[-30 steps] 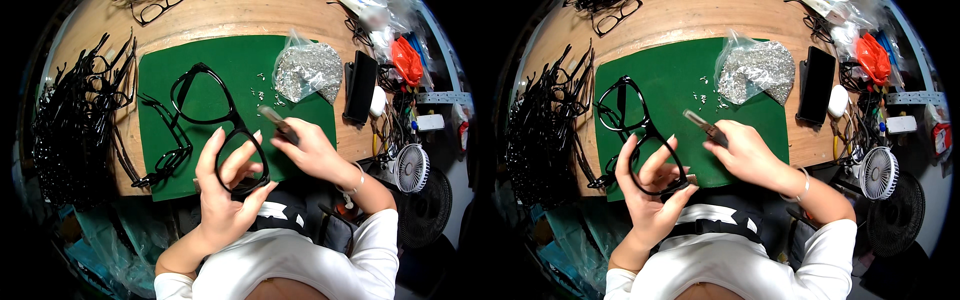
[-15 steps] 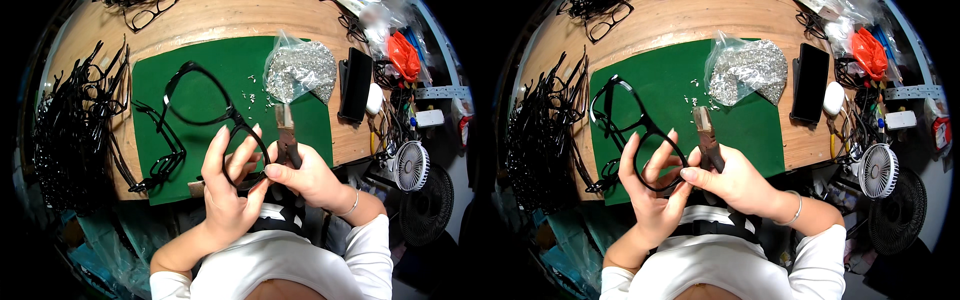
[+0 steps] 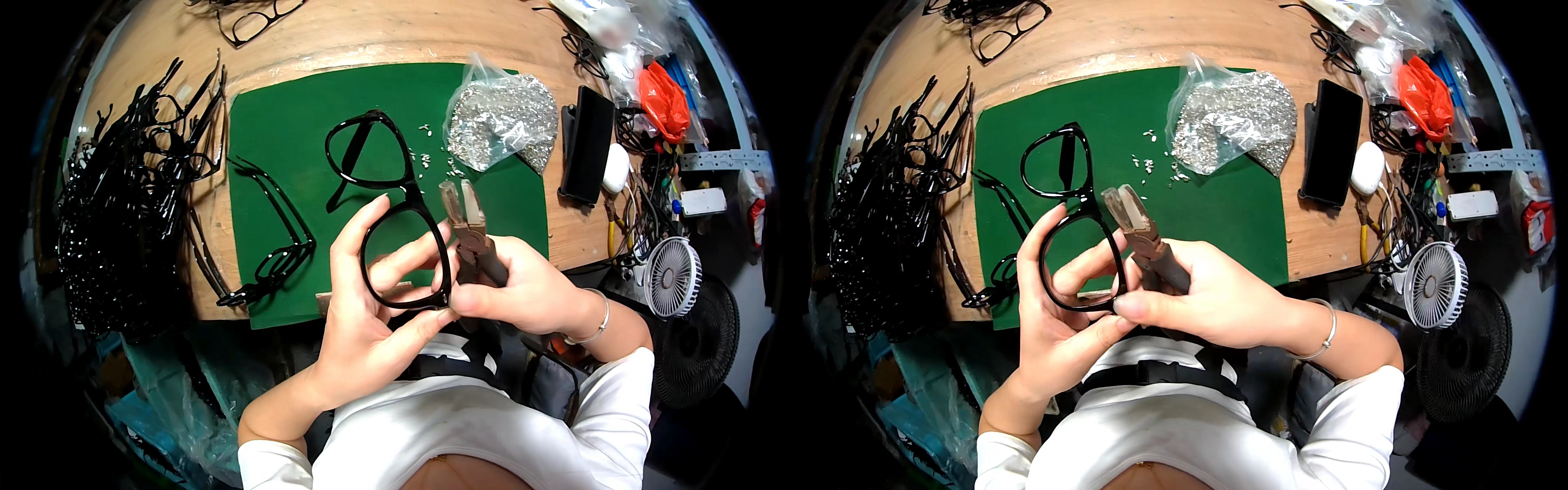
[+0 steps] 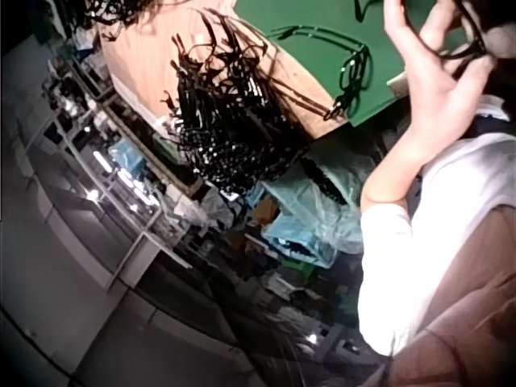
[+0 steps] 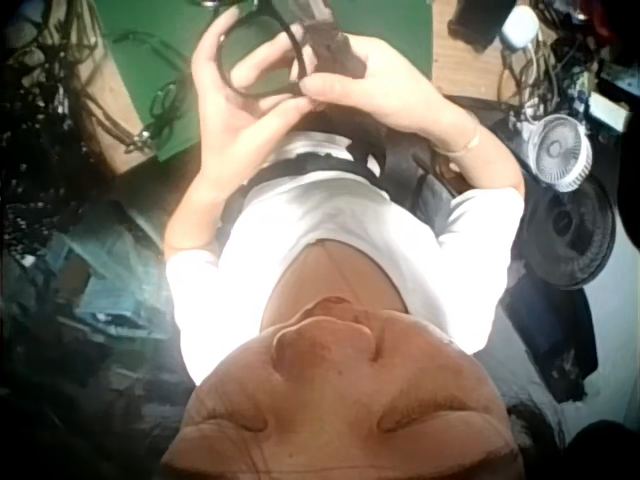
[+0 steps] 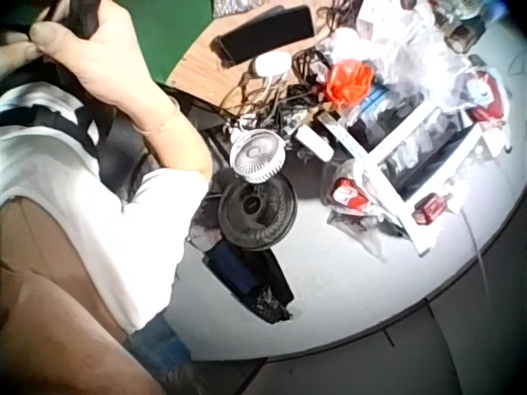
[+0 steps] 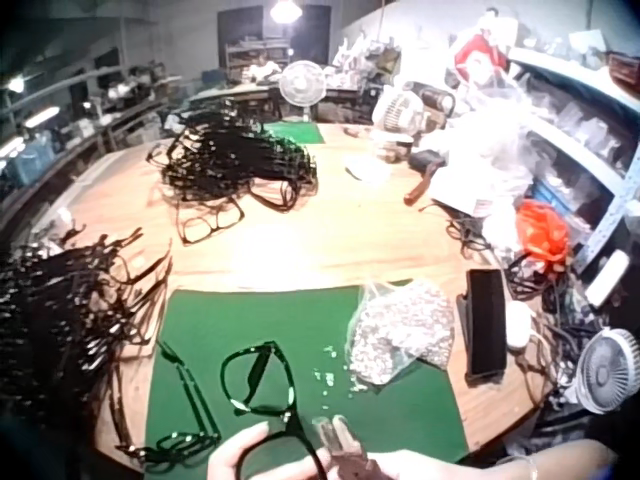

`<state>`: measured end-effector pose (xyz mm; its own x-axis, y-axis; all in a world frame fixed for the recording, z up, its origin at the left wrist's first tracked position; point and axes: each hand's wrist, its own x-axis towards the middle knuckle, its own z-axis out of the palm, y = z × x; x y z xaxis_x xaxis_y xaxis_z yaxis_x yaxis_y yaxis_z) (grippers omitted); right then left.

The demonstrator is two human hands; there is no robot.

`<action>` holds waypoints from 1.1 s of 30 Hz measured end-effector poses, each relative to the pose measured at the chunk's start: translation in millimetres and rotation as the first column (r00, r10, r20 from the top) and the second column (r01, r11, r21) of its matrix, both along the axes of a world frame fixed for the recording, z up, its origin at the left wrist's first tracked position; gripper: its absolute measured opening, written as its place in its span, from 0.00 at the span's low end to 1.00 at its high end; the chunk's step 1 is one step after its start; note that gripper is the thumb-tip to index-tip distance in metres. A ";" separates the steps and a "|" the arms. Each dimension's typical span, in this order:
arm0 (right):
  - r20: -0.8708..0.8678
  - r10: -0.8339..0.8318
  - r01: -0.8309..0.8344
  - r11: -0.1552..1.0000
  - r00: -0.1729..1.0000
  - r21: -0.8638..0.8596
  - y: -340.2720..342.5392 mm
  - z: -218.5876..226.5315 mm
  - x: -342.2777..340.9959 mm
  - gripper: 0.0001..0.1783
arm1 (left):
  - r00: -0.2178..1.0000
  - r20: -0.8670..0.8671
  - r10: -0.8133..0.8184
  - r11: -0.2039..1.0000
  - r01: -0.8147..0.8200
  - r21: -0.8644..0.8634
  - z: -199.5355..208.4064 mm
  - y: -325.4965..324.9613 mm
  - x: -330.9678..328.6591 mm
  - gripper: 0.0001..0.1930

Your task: The person assembles eyeglasses by inserting metal screws into the hinge areas of black frames using pliers. They pick up frames from a pile, tighten the screws, and place the finished frames on the table.

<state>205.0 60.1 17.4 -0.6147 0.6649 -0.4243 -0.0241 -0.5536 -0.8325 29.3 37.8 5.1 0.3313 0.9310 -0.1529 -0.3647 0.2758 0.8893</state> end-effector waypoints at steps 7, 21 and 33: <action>0.354 0.355 -0.440 0.877 0.865 0.195 -4.4 6.0 17.9 0.19 | 0.997 -0.010 -0.070 0.997 0.070 0.020 0.1 -4.1 -23.6 0.43; 0.682 0.290 -0.627 0.713 0.672 0.314 -2.7 8.0 1.5 0.21 | 0.990 -0.071 -0.123 0.992 0.123 -0.002 -7.4 -4.3 -18.3 0.44; 0.634 0.058 -0.506 0.661 0.771 0.555 31.7 -39.9 25.9 0.25 | 0.989 -0.111 -0.102 0.994 0.096 -0.058 2.5 15.7 -17.3 0.44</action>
<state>230.9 91.9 -22.4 -0.6462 0.7212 -0.2497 0.5834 0.2559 -0.7708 11.9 53.5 7.6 0.3991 0.8841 -0.2430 -0.2302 0.3531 0.9068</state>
